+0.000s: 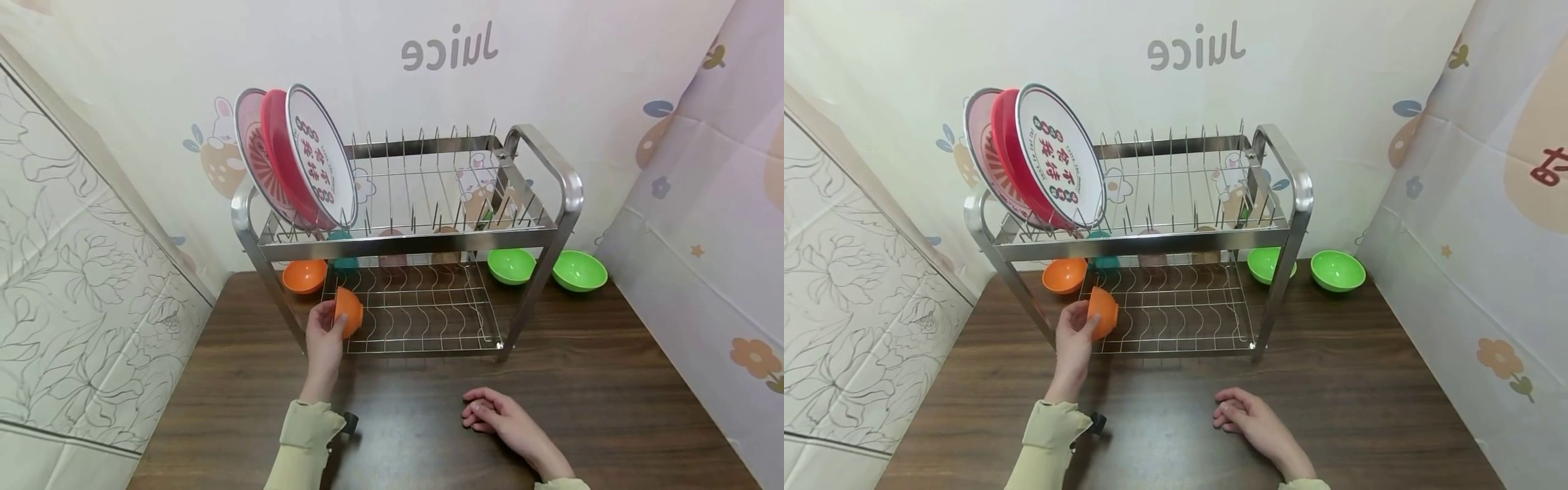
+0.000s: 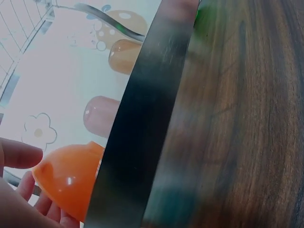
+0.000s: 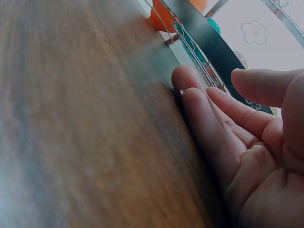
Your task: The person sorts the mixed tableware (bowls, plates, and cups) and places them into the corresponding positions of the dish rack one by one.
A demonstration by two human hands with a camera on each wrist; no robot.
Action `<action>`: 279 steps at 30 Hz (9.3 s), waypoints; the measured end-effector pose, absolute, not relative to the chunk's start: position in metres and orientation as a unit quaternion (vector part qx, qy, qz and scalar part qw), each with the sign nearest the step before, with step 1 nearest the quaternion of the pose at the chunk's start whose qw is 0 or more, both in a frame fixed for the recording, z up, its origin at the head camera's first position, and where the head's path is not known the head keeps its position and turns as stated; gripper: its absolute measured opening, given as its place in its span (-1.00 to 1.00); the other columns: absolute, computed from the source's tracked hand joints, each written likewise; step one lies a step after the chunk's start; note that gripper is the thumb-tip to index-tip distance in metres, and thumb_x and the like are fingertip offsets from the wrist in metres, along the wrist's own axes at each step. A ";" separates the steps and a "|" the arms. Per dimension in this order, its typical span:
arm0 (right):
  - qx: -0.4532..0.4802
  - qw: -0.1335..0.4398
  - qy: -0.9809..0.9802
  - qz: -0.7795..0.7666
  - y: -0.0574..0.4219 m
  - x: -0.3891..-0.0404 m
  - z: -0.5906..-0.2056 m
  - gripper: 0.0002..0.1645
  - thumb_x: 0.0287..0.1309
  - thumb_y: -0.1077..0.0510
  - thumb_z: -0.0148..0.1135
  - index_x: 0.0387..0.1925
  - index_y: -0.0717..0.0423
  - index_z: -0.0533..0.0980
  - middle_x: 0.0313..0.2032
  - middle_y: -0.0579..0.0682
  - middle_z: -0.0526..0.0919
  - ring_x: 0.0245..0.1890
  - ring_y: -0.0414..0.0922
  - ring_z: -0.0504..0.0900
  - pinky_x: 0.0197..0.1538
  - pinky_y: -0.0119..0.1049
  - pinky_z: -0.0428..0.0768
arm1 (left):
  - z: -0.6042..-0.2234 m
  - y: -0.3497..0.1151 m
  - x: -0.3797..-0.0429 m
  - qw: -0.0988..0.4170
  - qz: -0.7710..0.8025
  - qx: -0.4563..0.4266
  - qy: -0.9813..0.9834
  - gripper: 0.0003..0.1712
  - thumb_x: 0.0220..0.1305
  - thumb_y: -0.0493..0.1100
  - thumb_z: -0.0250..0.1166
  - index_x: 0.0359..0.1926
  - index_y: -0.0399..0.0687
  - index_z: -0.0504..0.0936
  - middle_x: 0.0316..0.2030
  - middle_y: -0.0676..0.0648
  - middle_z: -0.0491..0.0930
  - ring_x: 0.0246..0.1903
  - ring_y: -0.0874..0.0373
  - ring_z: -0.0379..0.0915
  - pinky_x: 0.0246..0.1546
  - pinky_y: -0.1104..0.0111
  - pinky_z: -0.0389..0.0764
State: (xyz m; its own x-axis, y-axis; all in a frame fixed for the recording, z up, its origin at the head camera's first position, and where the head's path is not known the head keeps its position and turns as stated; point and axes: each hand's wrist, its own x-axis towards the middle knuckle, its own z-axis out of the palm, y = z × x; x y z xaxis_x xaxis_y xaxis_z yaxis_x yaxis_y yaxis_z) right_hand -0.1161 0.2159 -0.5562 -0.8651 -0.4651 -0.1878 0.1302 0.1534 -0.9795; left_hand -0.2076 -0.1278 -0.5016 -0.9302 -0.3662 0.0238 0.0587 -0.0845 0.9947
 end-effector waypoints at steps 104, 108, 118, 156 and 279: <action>-0.078 -0.040 0.945 -0.316 0.332 -0.189 -0.499 -0.65 0.49 0.05 0.06 0.07 0.20 0.55 -0.14 0.11 0.70 -0.19 -0.10 0.64 -0.24 -0.29 0.56 | -0.564 -0.124 -0.140 -0.171 -0.695 0.069 -0.696 -0.55 0.48 0.01 0.13 -0.02 -0.37 0.52 -0.35 -0.15 0.70 -0.35 0.05 0.69 -0.37 0.34 0.65; -0.083 -0.069 0.951 -0.289 0.339 -0.202 -0.496 -0.67 0.46 0.09 0.10 0.05 0.23 0.55 -0.09 0.23 0.67 -0.11 0.16 0.62 -0.14 0.01 0.56 | -0.564 -0.124 -0.140 -0.170 -0.693 0.071 -0.697 -0.55 0.48 0.02 0.13 -0.02 -0.36 0.52 -0.35 -0.15 0.69 -0.35 0.05 0.69 -0.37 0.33 0.65; -0.064 -0.118 0.957 -0.259 0.361 -0.229 -0.501 -0.69 0.38 0.21 0.10 0.04 0.34 0.50 -0.01 0.39 0.50 -0.05 0.33 0.48 -0.09 0.23 0.40 | -0.567 -0.123 -0.138 -0.171 -0.696 0.071 -0.693 -0.57 0.48 0.00 0.13 -0.04 -0.36 0.51 -0.36 -0.14 0.69 -0.37 0.06 0.68 -0.38 0.34 0.65; -0.004 -0.146 0.978 -0.152 0.401 -0.307 -0.523 -0.68 0.14 0.26 0.18 -0.07 0.35 0.53 -0.12 0.44 0.57 -0.11 0.44 0.49 -0.19 0.37 0.36 | -0.567 -0.122 -0.140 -0.156 -0.691 0.063 -0.703 -0.59 0.51 -0.07 0.09 -0.05 -0.43 0.51 -0.35 -0.20 0.68 -0.34 -0.03 0.70 -0.38 0.30 0.66; -0.292 0.248 0.375 -0.844 0.198 -0.105 -0.545 -0.48 0.42 0.51 -0.39 0.20 0.28 0.41 0.09 -0.01 0.53 0.13 -0.16 0.45 0.24 -0.30 0.37 | -0.519 -0.093 -0.110 -0.129 -0.637 -0.356 -0.671 -0.89 0.18 -0.36 0.42 -0.25 -0.28 0.70 -0.35 -0.19 0.67 -0.29 0.37 0.52 -0.22 0.39 0.62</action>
